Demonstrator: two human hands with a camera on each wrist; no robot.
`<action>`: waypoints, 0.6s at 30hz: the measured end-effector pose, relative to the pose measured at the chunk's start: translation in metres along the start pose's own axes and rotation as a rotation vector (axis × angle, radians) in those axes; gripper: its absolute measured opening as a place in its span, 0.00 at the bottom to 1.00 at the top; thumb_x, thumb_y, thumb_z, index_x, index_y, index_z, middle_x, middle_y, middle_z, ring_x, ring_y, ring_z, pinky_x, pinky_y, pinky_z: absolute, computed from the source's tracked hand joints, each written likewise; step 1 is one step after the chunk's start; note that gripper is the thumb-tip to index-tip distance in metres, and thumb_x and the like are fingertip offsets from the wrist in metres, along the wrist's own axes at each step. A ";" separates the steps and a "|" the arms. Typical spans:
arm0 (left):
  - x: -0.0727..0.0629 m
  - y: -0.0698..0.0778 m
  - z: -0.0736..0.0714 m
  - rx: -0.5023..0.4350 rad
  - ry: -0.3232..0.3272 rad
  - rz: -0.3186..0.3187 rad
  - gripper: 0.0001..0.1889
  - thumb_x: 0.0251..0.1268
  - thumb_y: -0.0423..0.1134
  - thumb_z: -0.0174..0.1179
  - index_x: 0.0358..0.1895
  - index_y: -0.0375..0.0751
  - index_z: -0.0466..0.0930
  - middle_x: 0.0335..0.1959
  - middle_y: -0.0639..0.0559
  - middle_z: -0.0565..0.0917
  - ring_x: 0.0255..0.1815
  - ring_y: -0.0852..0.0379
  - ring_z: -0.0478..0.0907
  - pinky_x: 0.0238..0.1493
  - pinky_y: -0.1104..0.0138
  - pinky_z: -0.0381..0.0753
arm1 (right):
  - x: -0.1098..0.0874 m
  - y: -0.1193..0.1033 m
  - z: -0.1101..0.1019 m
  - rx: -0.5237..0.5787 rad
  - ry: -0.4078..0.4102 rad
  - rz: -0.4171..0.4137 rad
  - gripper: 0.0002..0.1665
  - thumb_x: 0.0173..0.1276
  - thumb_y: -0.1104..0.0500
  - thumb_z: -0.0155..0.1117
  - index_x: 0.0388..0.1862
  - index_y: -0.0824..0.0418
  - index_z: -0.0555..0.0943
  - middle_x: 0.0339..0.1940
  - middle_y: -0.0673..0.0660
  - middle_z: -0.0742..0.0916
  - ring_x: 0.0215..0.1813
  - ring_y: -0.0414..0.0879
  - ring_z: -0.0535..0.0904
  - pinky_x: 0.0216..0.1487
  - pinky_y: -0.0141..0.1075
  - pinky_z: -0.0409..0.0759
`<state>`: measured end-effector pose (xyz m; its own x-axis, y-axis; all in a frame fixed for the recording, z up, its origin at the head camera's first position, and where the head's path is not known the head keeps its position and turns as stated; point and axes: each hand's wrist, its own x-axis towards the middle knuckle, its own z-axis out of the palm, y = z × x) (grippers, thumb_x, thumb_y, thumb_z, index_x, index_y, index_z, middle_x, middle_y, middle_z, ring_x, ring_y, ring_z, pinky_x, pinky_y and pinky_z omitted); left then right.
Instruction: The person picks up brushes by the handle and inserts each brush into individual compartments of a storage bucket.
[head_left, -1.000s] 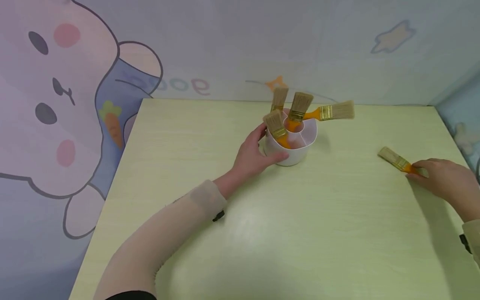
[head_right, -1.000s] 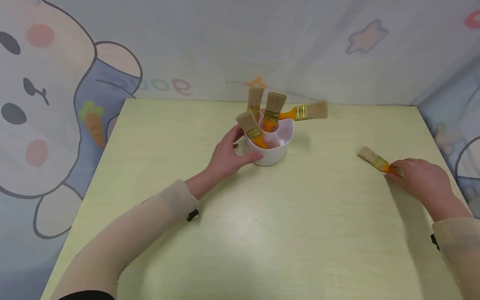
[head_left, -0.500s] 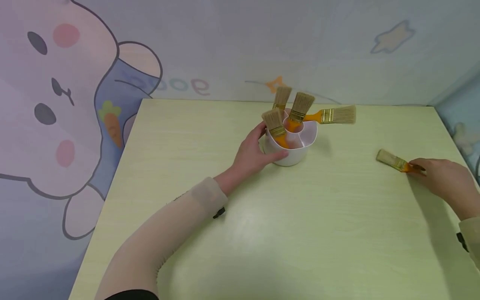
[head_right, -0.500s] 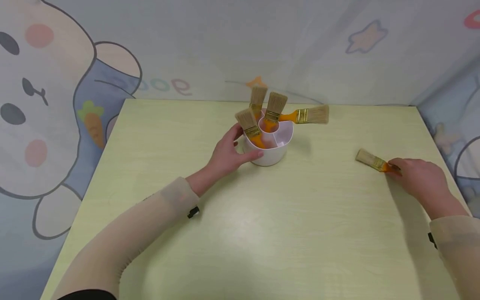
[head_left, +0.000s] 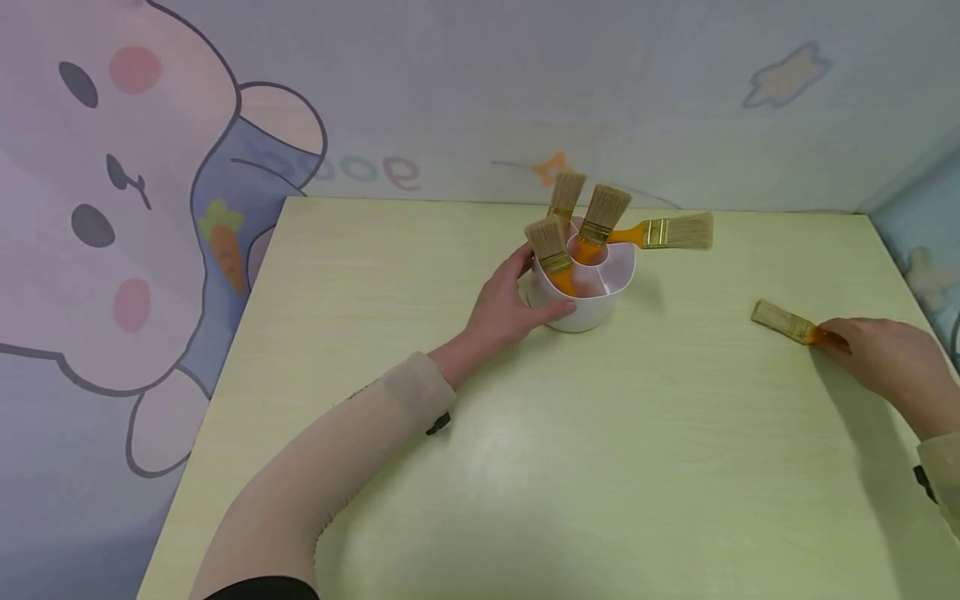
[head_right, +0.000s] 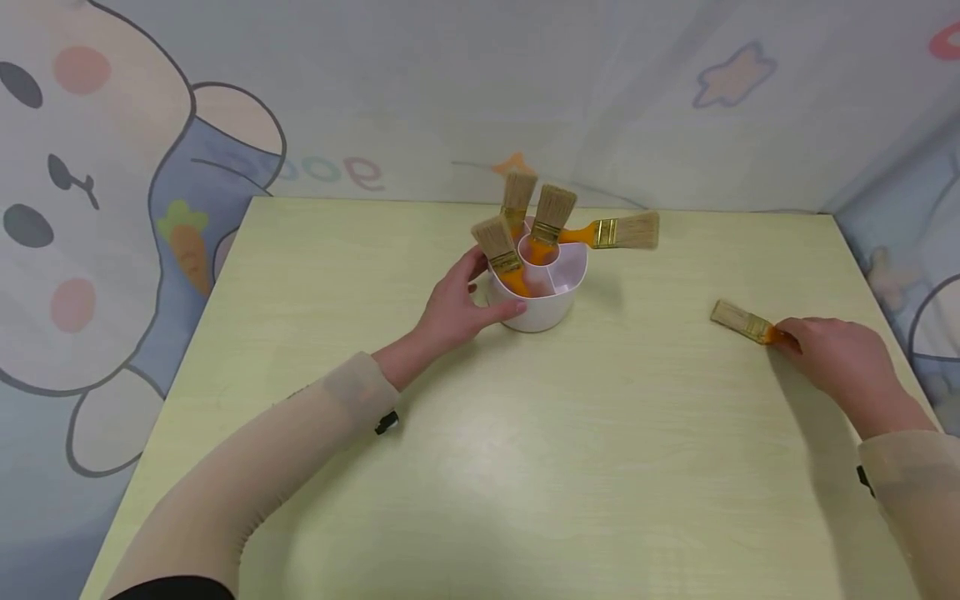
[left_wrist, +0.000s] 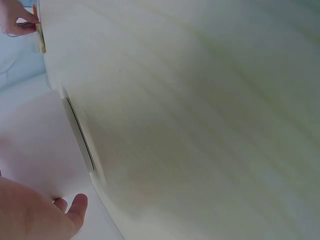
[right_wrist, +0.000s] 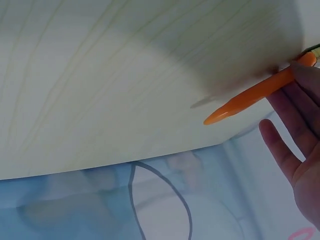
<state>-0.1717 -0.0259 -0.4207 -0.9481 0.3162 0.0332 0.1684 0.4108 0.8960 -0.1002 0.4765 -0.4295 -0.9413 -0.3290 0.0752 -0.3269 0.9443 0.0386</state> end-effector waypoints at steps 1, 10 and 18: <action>0.000 0.000 0.000 0.000 -0.001 0.000 0.53 0.60 0.53 0.80 0.85 0.49 0.60 0.79 0.52 0.72 0.79 0.54 0.69 0.80 0.55 0.67 | 0.001 -0.001 -0.001 0.007 -0.014 0.006 0.12 0.59 0.69 0.80 0.39 0.73 0.86 0.30 0.69 0.89 0.25 0.62 0.84 0.26 0.58 0.81; 0.001 0.001 -0.001 -0.015 0.005 -0.005 0.52 0.61 0.52 0.80 0.85 0.49 0.60 0.79 0.51 0.72 0.79 0.53 0.69 0.80 0.55 0.67 | 0.010 -0.013 -0.011 0.163 -0.117 0.119 0.17 0.69 0.64 0.76 0.51 0.74 0.86 0.38 0.68 0.91 0.36 0.67 0.86 0.37 0.61 0.82; 0.000 0.002 -0.001 -0.006 -0.003 -0.017 0.52 0.61 0.52 0.80 0.85 0.49 0.60 0.80 0.51 0.71 0.80 0.52 0.68 0.80 0.55 0.67 | 0.017 -0.039 -0.024 0.330 -0.031 0.175 0.18 0.75 0.60 0.72 0.58 0.70 0.86 0.45 0.69 0.91 0.41 0.62 0.88 0.33 0.45 0.82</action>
<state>-0.1718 -0.0256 -0.4187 -0.9499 0.3122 0.0166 0.1507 0.4108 0.8992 -0.1014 0.4341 -0.4055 -0.9857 -0.1669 0.0216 -0.1658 0.9408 -0.2958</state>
